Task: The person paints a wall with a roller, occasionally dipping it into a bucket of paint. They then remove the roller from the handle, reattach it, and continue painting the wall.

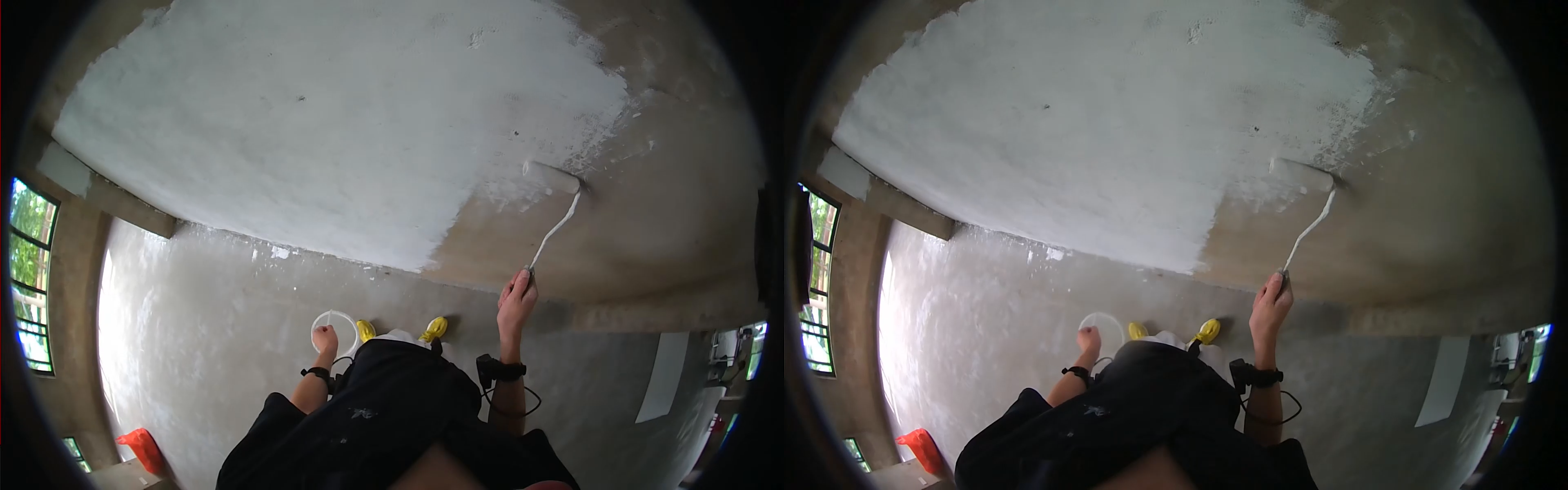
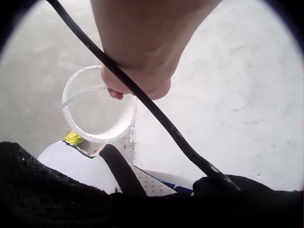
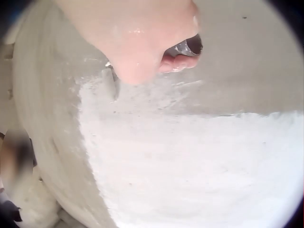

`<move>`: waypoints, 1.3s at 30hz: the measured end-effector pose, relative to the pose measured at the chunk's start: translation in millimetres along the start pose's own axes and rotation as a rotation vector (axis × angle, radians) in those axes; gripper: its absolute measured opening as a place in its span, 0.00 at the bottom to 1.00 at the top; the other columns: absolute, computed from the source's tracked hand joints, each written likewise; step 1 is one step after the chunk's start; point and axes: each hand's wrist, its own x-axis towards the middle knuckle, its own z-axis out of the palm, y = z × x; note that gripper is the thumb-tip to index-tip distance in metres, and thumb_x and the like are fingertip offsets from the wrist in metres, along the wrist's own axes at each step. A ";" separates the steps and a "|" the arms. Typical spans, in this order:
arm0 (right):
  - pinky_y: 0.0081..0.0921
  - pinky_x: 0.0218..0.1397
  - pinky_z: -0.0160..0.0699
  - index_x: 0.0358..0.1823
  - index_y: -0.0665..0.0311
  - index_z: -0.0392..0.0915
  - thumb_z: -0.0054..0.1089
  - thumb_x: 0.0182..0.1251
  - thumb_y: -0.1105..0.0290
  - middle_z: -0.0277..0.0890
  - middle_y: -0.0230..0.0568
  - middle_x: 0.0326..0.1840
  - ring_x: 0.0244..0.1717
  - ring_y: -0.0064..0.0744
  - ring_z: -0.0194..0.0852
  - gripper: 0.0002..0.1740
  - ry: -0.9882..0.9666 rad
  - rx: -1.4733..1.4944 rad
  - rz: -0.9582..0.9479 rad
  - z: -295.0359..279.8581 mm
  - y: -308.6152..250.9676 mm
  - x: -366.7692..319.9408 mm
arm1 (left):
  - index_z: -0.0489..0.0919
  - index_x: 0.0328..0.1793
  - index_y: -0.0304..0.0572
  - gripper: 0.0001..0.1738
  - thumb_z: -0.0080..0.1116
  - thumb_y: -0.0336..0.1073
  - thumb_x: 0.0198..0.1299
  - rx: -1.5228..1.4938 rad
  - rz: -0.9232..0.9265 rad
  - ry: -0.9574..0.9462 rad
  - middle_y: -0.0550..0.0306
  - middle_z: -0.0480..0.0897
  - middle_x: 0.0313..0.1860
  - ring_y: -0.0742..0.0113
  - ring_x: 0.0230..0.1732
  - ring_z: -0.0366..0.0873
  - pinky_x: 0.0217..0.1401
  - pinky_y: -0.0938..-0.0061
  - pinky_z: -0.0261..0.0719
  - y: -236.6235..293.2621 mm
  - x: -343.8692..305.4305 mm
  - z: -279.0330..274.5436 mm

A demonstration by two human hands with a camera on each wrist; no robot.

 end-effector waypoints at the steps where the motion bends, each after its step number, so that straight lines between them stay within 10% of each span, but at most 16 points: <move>1: 0.16 0.12 0.48 0.25 0.56 0.60 0.41 0.77 0.54 0.55 0.24 0.16 0.11 0.14 0.49 0.21 -0.008 -0.002 -0.002 -1.1 4.8 -3.5 | 0.84 0.30 0.30 0.16 0.54 0.38 0.53 -0.016 -0.010 0.006 0.37 0.83 0.27 0.43 0.34 0.83 0.43 0.56 0.78 -0.2 0.6 2.0; 39: 0.19 0.14 0.47 0.30 0.57 0.59 0.38 0.76 0.43 0.50 0.25 0.15 0.11 0.17 0.46 0.25 -0.099 0.330 0.321 42.1 -18.1 -42.5 | 0.84 0.33 0.32 0.14 0.55 0.38 0.53 -0.048 -0.110 0.013 0.39 0.84 0.29 0.45 0.35 0.84 0.42 0.57 0.79 -2.6 0.8 -11.3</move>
